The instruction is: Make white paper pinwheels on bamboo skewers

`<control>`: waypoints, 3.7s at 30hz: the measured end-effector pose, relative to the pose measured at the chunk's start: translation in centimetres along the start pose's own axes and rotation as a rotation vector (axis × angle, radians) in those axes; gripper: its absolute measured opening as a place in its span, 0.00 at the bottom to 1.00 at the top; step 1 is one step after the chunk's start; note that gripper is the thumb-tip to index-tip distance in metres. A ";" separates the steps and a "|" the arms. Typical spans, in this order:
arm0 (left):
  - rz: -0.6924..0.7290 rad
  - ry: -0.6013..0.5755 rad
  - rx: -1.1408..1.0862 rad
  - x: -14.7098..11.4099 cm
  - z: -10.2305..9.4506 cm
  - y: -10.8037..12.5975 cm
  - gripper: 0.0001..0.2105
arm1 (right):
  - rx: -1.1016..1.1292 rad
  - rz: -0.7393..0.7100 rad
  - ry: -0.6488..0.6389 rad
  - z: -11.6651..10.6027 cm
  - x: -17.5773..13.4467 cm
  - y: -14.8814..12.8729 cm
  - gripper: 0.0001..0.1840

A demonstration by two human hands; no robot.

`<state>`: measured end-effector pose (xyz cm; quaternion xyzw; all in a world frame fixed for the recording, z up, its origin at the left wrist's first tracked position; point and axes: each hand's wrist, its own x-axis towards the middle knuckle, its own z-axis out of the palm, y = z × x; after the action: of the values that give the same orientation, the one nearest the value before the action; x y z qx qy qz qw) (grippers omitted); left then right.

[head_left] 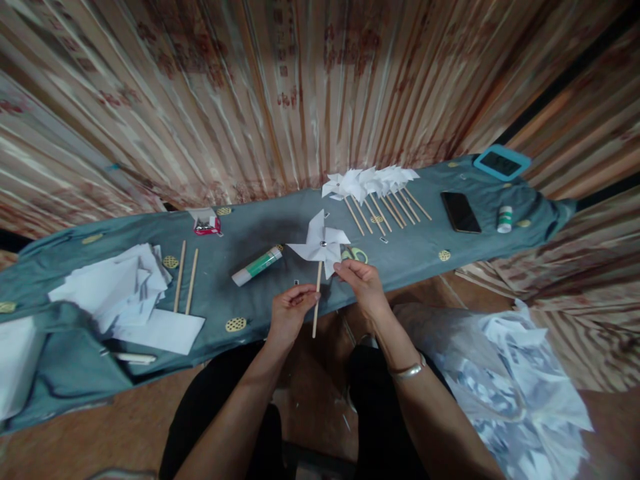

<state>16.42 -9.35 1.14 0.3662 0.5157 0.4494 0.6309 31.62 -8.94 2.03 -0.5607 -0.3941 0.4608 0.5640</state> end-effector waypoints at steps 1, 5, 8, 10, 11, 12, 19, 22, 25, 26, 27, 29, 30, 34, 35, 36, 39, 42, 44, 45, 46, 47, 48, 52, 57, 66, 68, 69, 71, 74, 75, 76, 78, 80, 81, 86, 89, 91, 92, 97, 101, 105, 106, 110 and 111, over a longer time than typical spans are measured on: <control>0.000 -0.002 -0.001 0.0 0.0 0.0 0.11 | 0.001 -0.004 0.004 -0.1 0.0 0.0 0.19; -0.003 -0.010 -0.010 0.0 0.0 -0.1 0.11 | 0.020 -0.013 0.005 0.0 0.0 -0.1 0.19; 0.001 -0.011 0.003 0.1 0.1 -0.1 0.11 | 0.005 -0.013 -0.017 0.2 0.0 -0.1 0.19; 0.005 -0.012 0.013 0.1 0.1 -0.1 0.11 | -0.015 -0.016 -0.024 0.3 0.0 -0.1 0.20; 0.007 -0.015 0.016 0.1 0.0 -0.1 0.12 | -0.020 -0.018 -0.026 0.3 0.0 -0.1 0.21; 0.007 -0.020 0.019 0.1 0.0 -0.1 0.12 | -0.020 -0.021 -0.028 0.4 0.0 0.0 0.21; -0.003 -0.033 0.007 0.0 0.0 0.0 0.10 | -0.126 -0.067 -0.067 0.3 -0.2 0.2 0.19; -0.001 -0.021 0.006 0.1 0.0 0.0 0.10 | -0.140 -0.076 -0.023 -0.3 -0.1 -0.2 0.20; -0.002 -0.010 0.000 0.1 -0.1 0.0 0.11 | -0.094 -0.091 0.109 -1.5 0.2 -0.8 0.22; -0.003 -0.009 -0.004 0.1 -0.1 0.0 0.11 | -0.075 -0.103 0.160 -1.9 0.3 -1.0 0.22; -0.005 -0.010 -0.008 0.1 -0.1 0.0 0.11 | -0.056 -0.115 0.210 -2.3 0.4 -1.2 0.22; -0.013 -0.018 -0.011 0.0 0.0 0.0 0.11 | -0.025 -0.130 0.303 -2.9 0.7 -1.4 0.19; -0.019 -0.025 -0.012 0.0 0.1 0.0 0.10 | -0.013 -0.135 0.336 -3.1 0.8 -1.4 0.17; -0.049 -0.060 -0.012 -0.3 0.2 0.1 0.11 | 0.043 -0.139 0.329 -3.2 1.3 -1.2 0.13; -0.053 -0.068 -0.009 -0.3 0.2 0.1 0.11 | 0.058 -0.128 0.305 -3.1 1.4 -1.1 0.15; -0.056 -0.075 -0.006 -0.4 0.2 0.1 0.11 | 0.073 -0.114 0.283 -3.0 1.5 -1.0 0.16; -0.057 -0.085 -0.003 -0.4 0.2 0.1 0.10 | 0.123 -0.067 0.223 -2.6 1.6 -0.8 0.17; -0.059 -0.081 -0.010 -0.4 0.2 0.1 0.11 | 0.169 -0.037 0.194 -2.4 1.6 -0.7 0.15; -0.059 -0.073 -0.013 -0.4 0.2 0.1 0.11 | 0.176 -0.025 0.195 -2.4 1.6 -0.6 0.14; -0.056 -0.068 -0.014 -0.3 0.2 0.1 0.11 | 0.174 -0.022 0.197 -2.4 1.5 -0.6 0.13; -0.055 -0.065 -0.013 -0.3 0.2 0.1 0.12 | 0.167 -0.019 0.196 -2.4 1.5 -0.7 0.13; -0.052 -0.064 -0.011 -0.3 0.2 0.1 0.12 | 0.161 -0.017 0.195 -2.4 1.4 -0.7 0.12; -0.050 -0.063 -0.008 -0.3 0.2 0.1 0.12 | 0.155 -0.014 0.194 -2.4 1.4 -0.7 0.12; -0.039 -0.063 0.003 -0.3 0.2 0.1 0.12 | 0.148 -0.009 0.180 -2.3 1.2 -0.9 0.13; -0.037 -0.055 -0.004 -0.3 0.1 0.0 0.11 | 0.135 -0.015 0.153 -2.1 1.0 -1.2 0.12; -0.039 -0.037 -0.003 -0.3 0.0 0.0 0.11 | 0.112 -0.016 0.091 -1.9 0.7 -1.3 0.12; -0.035 -0.037 0.001 -0.2 0.0 -0.1 0.11 | 0.116 -0.012 0.076 -1.8 0.6 -1.2 0.12; -0.034 -0.037 0.004 -0.2 0.0 -0.1 0.11 | 0.121 -0.010 0.070 -1.8 0.5 -1.2 0.12; -0.033 -0.036 0.006 -0.2 0.0 0.0 0.11 | 0.135 -0.005 0.061 -1.7 0.5 -1.1 0.11; -0.036 -0.027 0.002 -0.2 0.0 0.1 0.11 | 0.146 0.005 0.052 -1.6 0.4 -0.9 0.10; -0.036 -0.022 0.001 -0.2 0.0 0.2 0.11 | 0.144 0.008 0.050 -1.6 0.4 -0.9 0.10; -0.037 -0.017 -0.001 -0.2 0.1 0.2 0.11 | 0.143 0.010 0.046 -1.5 0.4 -0.8 0.10; -0.036 -0.012 -0.004 -0.2 0.1 0.2 0.11 | 0.148 0.019 0.047 -1.3 0.3 -0.9 0.10; -0.034 -0.011 -0.006 -0.2 0.1 0.2 0.11 | 0.158 0.036 0.048 -1.1 0.2 -0.9 0.11; -0.034 -0.013 -0.007 -0.2 0.1 0.2 0.11 | 0.161 0.045 0.046 -1.0 0.2 -1.0 0.12; -0.025 -0.023 -0.005 -0.2 0.1 0.1 0.11 | 0.153 0.042 0.031 -0.7 -0.1 -1.0 0.14; -0.008 -0.028 0.005 -0.2 0.0 0.1 0.11 | 0.141 0.030 0.018 -0.6 -0.2 -1.0 0.14; -0.001 -0.028 0.016 -0.2 -0.1 0.0 0.11 | 0.124 0.033 0.010 -0.5 -0.2 -1.1 0.14; 0.002 -0.029 0.022 -0.2 -0.1 0.0 0.11 | 0.115 0.036 0.004 -0.5 -0.2 -1.1 0.14; -0.004 -0.027 0.012 -0.2 0.0 0.0 0.11 | 0.111 0.041 -0.019 -0.6 -0.3 -1.1 0.15; -0.018 -0.039 0.004 -0.3 0.0 0.1 0.11 | 0.149 0.061 -0.005 -0.7 -0.2 -0.8 0.17; -0.029 -0.042 0.004 -0.3 0.1 0.1 0.11 | 0.199 0.100 -0.002 -0.7 -0.1 -0.6 0.18; -0.029 -0.043 0.008 -0.3 0.1 0.1 0.11 | 0.207 0.104 -0.002 -0.7 0.0 -0.5 0.17; -0.022 -0.039 0.021 -0.4 0.1 0.2 0.12 | 0.231 0.110 0.007 -0.7 0.0 -0.5 0.16; -0.023 -0.037 0.019 -0.4 0.1 0.2 0.11 | 0.236 0.110 0.010 -0.7 0.0 -0.5 0.16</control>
<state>16.47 -9.68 1.50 0.3745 0.5121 0.4304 0.6420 32.31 -9.07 2.49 -0.5135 -0.3026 0.5314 0.6019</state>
